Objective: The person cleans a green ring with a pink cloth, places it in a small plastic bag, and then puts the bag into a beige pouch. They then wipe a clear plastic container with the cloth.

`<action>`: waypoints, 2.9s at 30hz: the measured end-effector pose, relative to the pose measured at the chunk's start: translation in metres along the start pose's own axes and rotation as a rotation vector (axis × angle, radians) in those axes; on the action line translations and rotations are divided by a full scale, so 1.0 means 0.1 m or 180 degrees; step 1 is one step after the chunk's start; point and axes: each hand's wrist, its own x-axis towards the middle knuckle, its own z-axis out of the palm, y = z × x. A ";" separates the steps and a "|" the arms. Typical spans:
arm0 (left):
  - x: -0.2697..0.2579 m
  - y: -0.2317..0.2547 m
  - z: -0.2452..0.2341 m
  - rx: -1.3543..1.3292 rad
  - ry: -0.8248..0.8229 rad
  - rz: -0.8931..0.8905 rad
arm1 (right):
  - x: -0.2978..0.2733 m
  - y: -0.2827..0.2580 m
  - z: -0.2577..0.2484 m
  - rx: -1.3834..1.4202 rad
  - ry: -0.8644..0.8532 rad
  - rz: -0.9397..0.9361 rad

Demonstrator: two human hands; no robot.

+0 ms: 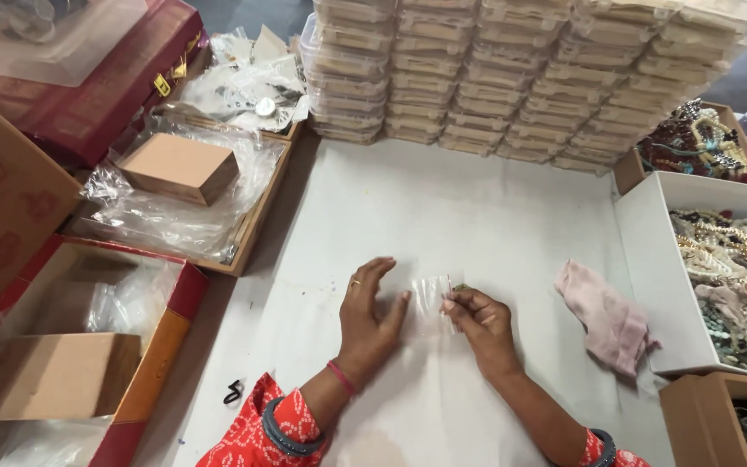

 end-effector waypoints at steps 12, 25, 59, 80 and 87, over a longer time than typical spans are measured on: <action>-0.17 -0.12 0.17 0.1478 -0.0983 0.0983 | -0.06 0.03 0.05 0.0022 -0.0126 -0.0195; -0.18 -0.09 0.18 0.1638 -0.0889 0.1046 | -0.13 -0.11 0.15 0.0283 -0.0158 -0.0041; -0.16 -0.12 0.19 0.1765 -0.1190 0.1008 | -0.23 -0.25 0.25 -0.1187 -0.0323 -0.0855; -0.16 0.01 0.10 -0.0419 -0.1037 0.0108 | -0.31 -0.29 0.28 -0.0755 -0.0272 -0.1232; -0.22 -0.11 0.14 -0.0387 -0.0949 0.0155 | -0.32 -0.35 0.29 -0.0873 -0.0420 -0.1399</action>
